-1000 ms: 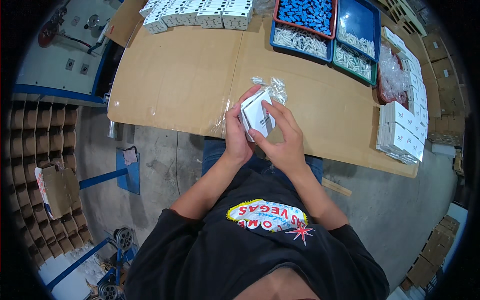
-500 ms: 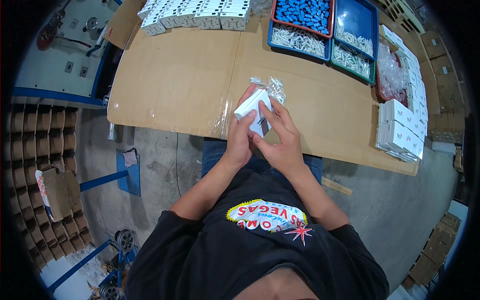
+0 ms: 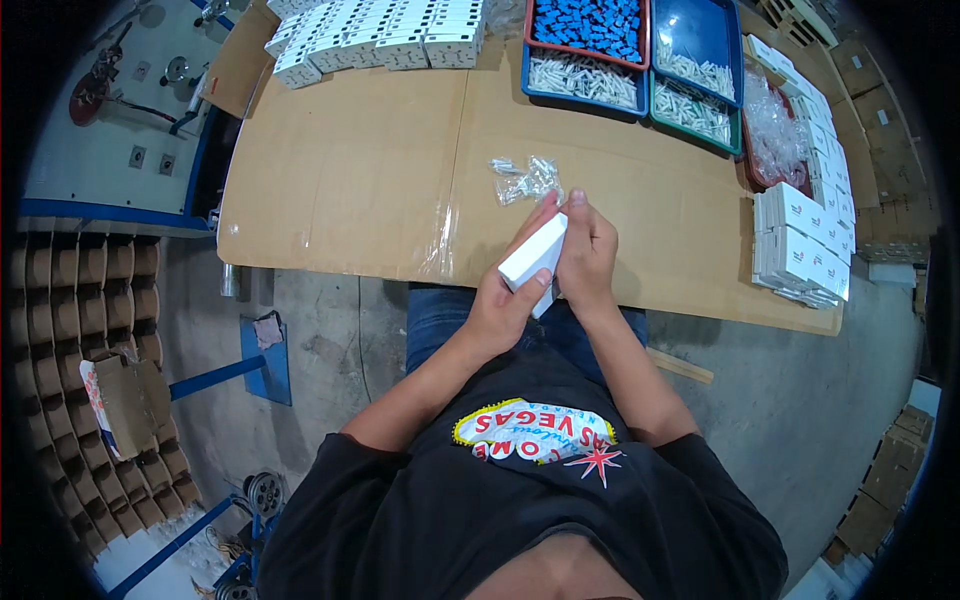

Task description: The person packs small white electronic devices into white cardboard boxes. They place the devices into the boxes, add small plastic bags containing accessories, and close the boxes. The person then stacks the completed boxes on the table.

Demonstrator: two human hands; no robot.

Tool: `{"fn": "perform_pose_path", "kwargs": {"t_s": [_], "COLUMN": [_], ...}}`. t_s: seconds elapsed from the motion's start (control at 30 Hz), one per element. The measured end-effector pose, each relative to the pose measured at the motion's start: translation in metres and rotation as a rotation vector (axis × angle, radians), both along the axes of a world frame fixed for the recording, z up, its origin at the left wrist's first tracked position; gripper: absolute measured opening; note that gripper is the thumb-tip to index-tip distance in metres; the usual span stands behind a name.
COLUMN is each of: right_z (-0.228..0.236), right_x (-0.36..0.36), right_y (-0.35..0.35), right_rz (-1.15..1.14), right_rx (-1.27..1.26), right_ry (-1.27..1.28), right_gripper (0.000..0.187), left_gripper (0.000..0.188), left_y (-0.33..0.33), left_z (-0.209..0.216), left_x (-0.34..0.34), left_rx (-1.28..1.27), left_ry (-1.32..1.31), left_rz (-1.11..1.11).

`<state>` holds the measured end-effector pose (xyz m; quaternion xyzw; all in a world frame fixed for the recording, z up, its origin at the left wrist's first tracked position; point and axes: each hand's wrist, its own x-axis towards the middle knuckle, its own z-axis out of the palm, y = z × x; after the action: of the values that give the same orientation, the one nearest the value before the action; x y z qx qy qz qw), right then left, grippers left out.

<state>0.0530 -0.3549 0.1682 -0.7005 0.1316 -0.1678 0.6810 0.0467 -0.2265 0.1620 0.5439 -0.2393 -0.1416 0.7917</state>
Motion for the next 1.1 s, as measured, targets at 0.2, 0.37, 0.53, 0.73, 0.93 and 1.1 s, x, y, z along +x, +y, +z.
{"fn": "perform_pose_path", "kwargs": {"t_s": [0.2, 0.37, 0.53, 0.73, 0.93, 1.1], "right_z": [-0.005, -0.002, -0.01, -0.009, -0.006, 0.005], "right_x": [-0.003, 0.003, -0.007, -0.01, -0.01, -0.022], "right_y": [-0.004, -0.011, -0.016, -0.02, -0.048, -0.04], "right_rz": [-0.013, 0.06, 0.311, 0.359, 0.527, 0.511], "right_rx": [0.037, 0.111, 0.541, 0.571, 0.014, 0.19], "right_ry": [-0.056, 0.176, 0.291, 0.131, -0.055, 0.09], "right_gripper": [0.046, 0.041, 0.032, 0.044, 0.027, 0.029], "left_gripper": [0.064, 0.062, 0.061, 0.073, 0.059, 0.033], "left_y": [-0.004, -0.01, -0.005, 0.009, 0.04, 0.043], "left_z": [0.001, -0.009, 0.007, -0.024, -0.002, -0.004], "left_x": [-0.004, -0.003, 0.01, 0.015, 0.036, 0.029], "left_rx": [0.021, -0.05, -0.269, -0.013, 0.148, 0.107], "left_ry": [0.01, 0.21, 0.472, 0.432, 0.018, 0.165], "left_rz": [-0.028, 0.075, 0.313, 0.223, 0.197, 0.06]}}
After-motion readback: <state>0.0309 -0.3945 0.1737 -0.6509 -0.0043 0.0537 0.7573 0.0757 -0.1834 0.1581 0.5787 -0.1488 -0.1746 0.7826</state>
